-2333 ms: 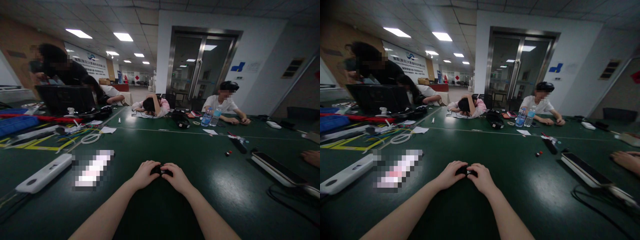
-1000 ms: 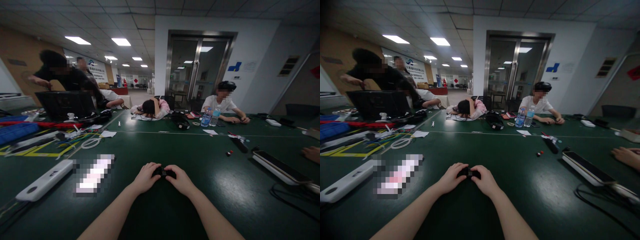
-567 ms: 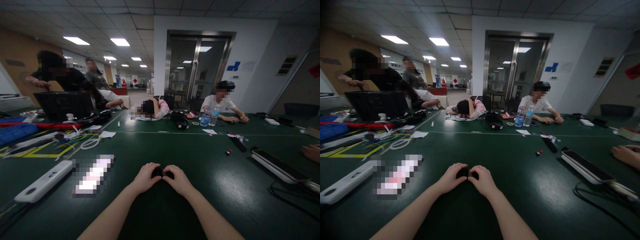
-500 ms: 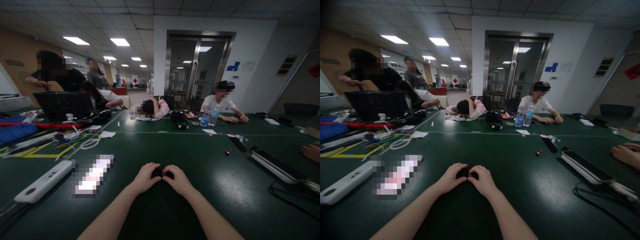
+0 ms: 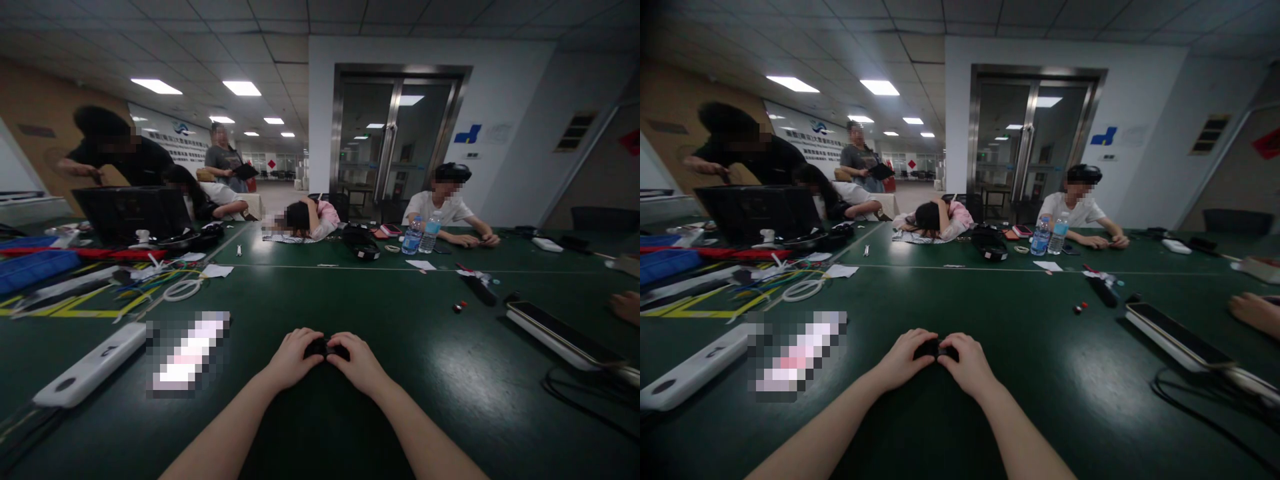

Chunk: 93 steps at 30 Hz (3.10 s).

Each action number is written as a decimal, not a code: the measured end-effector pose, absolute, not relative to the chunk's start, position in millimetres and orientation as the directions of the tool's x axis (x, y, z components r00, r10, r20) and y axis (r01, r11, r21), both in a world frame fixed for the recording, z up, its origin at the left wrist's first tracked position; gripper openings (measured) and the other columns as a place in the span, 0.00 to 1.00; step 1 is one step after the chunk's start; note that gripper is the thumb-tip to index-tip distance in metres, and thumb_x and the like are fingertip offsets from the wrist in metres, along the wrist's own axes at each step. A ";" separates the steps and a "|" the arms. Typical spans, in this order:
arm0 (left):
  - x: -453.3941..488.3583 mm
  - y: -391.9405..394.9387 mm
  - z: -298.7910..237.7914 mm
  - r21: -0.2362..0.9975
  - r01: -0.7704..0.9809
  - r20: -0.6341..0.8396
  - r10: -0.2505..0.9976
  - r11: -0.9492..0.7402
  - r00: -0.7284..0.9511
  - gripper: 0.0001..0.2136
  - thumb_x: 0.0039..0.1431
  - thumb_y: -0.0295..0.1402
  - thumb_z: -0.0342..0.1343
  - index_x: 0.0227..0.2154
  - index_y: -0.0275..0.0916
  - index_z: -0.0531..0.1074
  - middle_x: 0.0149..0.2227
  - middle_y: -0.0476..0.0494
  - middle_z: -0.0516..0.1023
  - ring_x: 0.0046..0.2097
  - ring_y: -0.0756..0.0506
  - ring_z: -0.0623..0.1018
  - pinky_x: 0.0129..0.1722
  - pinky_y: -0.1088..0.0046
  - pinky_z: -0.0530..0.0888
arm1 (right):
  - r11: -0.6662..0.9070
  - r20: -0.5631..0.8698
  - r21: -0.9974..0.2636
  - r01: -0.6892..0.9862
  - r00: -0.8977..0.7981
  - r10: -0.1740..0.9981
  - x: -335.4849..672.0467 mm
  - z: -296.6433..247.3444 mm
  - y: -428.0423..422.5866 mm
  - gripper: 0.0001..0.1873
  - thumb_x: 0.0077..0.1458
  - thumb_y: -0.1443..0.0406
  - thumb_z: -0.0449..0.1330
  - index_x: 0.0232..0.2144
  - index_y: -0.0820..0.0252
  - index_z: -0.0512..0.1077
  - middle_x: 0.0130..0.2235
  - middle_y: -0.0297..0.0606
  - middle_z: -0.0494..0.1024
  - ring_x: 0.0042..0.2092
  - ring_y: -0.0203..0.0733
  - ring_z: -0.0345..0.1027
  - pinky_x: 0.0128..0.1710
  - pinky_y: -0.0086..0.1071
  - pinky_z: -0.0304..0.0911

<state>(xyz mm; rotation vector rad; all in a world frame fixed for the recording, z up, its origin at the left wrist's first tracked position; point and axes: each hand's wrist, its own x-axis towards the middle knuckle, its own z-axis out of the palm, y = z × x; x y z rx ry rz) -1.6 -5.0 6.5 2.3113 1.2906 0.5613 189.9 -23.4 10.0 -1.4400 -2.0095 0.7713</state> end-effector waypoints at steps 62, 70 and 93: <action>-4.1 -3.5 3.2 0.591 0.673 0.127 0.875 -0.445 0.467 0.19 0.53 0.35 0.55 0.50 0.44 0.65 0.49 0.45 0.68 0.51 0.43 0.67 0.52 0.65 0.62 | 0.036 0.121 -0.891 0.452 0.160 0.980 204.6 14.1 -18.2 0.18 0.56 0.57 0.46 0.46 0.54 0.65 0.45 0.39 0.72 0.46 0.45 0.66 0.46 0.39 0.63; -2.4 -7.0 10.8 0.588 0.689 0.091 0.881 -0.424 0.464 0.19 0.53 0.36 0.55 0.49 0.45 0.65 0.49 0.46 0.69 0.51 0.43 0.67 0.51 0.63 0.63 | 0.057 0.150 -0.889 0.453 0.172 0.974 205.3 11.1 -15.9 0.17 0.56 0.58 0.47 0.46 0.54 0.65 0.47 0.39 0.71 0.48 0.45 0.65 0.47 0.40 0.63; -3.8 -4.2 5.0 0.589 0.681 0.119 0.881 -0.435 0.459 0.19 0.53 0.37 0.55 0.49 0.44 0.65 0.48 0.46 0.70 0.50 0.42 0.68 0.50 0.64 0.63 | 0.113 0.090 -0.864 0.490 -0.072 0.993 197.4 11.9 -18.6 0.14 0.49 0.60 0.57 0.40 0.55 0.71 0.42 0.35 0.73 0.46 0.42 0.65 0.48 0.37 0.59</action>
